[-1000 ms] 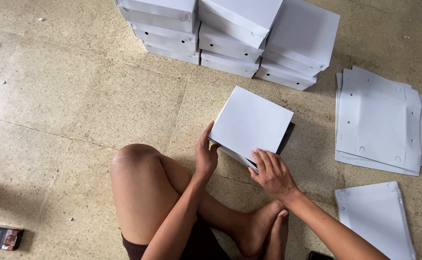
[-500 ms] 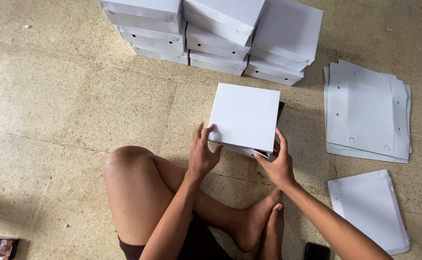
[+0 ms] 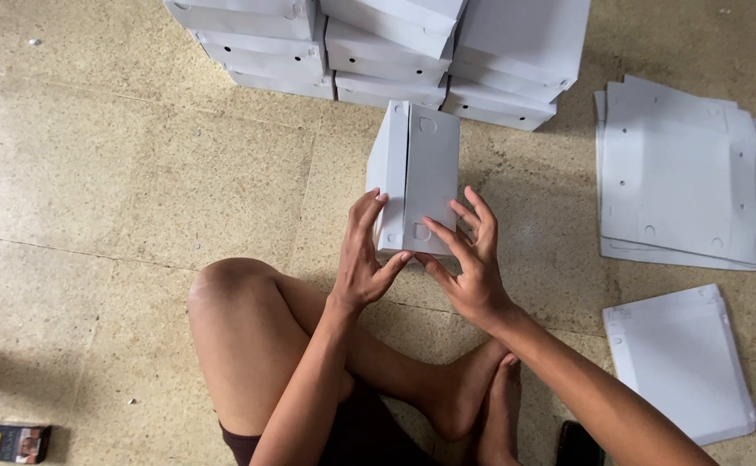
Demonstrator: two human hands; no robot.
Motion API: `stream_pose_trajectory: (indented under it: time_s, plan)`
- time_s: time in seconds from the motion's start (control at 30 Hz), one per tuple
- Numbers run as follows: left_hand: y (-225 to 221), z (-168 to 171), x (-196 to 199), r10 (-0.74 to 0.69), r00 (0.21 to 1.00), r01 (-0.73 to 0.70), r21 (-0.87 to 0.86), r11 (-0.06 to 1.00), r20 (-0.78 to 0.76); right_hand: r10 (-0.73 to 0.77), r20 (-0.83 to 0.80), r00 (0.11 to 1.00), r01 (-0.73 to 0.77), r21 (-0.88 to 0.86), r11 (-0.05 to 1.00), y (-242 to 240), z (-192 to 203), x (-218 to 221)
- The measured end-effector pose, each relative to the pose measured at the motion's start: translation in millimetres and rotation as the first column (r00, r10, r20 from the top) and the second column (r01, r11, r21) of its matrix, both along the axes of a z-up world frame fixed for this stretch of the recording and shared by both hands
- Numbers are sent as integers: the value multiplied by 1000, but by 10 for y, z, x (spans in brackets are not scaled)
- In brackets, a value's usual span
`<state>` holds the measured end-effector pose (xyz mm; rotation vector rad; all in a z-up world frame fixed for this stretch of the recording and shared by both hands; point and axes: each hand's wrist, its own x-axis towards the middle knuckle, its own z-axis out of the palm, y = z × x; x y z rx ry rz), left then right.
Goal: Assembling cardboard boxes by folding flat sheets and tucking in tabs, then stacking the finished boxes on the floor.
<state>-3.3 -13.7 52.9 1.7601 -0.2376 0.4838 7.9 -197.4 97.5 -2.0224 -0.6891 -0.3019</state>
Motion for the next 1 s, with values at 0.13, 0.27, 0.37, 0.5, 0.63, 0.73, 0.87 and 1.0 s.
stream_pose_trajectory:
  time_s: [0.13, 0.27, 0.37, 0.5, 0.63, 0.73, 0.87, 1.0]
  plan:
    - [12, 73, -19, -4, 999, 3, 6, 1000, 48, 3, 47, 999, 0, -53, 999, 59, -40, 32]
    - [-26, 73, -40, 26, 999, -26, -1, 1000, 40, 11, 13, 1000, -10, -67, 998, 44, -192, 90]
    - [-62, 54, -47, 36, 997, -34, -31, 999, 72, 0, 17, 1000, 2, -70, 998, 76, -129, 44]
    - [-73, 77, -58, 19, 997, -14, -75, 997, 68, 3, 14, 1000, -3, -47, 999, 47, -144, 13]
    - [-96, 8, -48, 46, 996, -36, -136, 990, 78, -6, 69, 998, 13, -103, 995, -12, -280, 53]
    - [-133, -44, -36, 21, 996, -9, -134, 991, 84, 7, 66, 998, 0, -115, 993, -14, -341, 63]
    - [-252, -70, -58, -6, 997, 33, -333, 942, 82, 36, 13, 999, -36, 43, 998, 60, -123, -41]
    - [-139, -123, -70, -28, 999, 39, -401, 915, 33, -82, -411, 908, 185, 218, 958, 53, 112, 149]
